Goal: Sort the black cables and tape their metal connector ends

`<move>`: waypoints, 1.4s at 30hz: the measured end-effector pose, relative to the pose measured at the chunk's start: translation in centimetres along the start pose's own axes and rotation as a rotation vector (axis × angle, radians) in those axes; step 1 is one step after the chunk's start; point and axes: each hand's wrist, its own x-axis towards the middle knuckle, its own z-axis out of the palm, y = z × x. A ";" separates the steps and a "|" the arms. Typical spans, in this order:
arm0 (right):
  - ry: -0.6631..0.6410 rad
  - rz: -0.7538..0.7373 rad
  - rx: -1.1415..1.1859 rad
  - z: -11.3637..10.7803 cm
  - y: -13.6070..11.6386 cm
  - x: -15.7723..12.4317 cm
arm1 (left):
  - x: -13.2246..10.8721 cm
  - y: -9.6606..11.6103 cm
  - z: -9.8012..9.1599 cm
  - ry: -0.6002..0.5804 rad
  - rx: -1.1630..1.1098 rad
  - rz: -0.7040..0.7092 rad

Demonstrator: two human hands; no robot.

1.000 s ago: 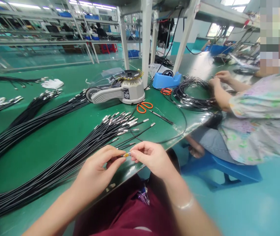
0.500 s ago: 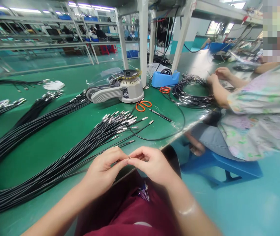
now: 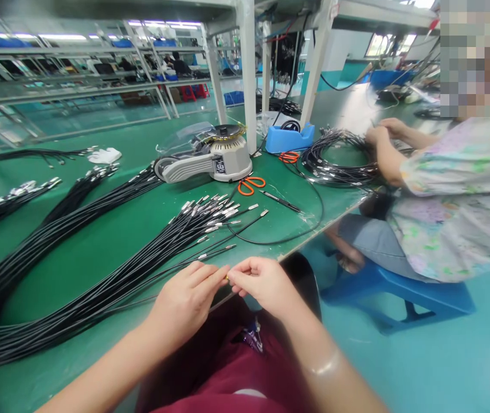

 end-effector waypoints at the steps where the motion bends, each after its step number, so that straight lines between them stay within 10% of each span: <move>1: -0.014 0.005 0.000 -0.1 0.1 -0.1 | -0.4 -0.1 -0.3 0.001 -0.042 -0.027; 7: 0.036 0.021 0.011 -0.2 0.9 -0.5 | -3.1 -1.4 -2.6 -0.058 -0.238 -0.309; 42: -0.015 -0.065 -0.155 -1.5 1.8 -1.4 | 1.3 0.5 -2.6 -0.347 -0.476 -0.392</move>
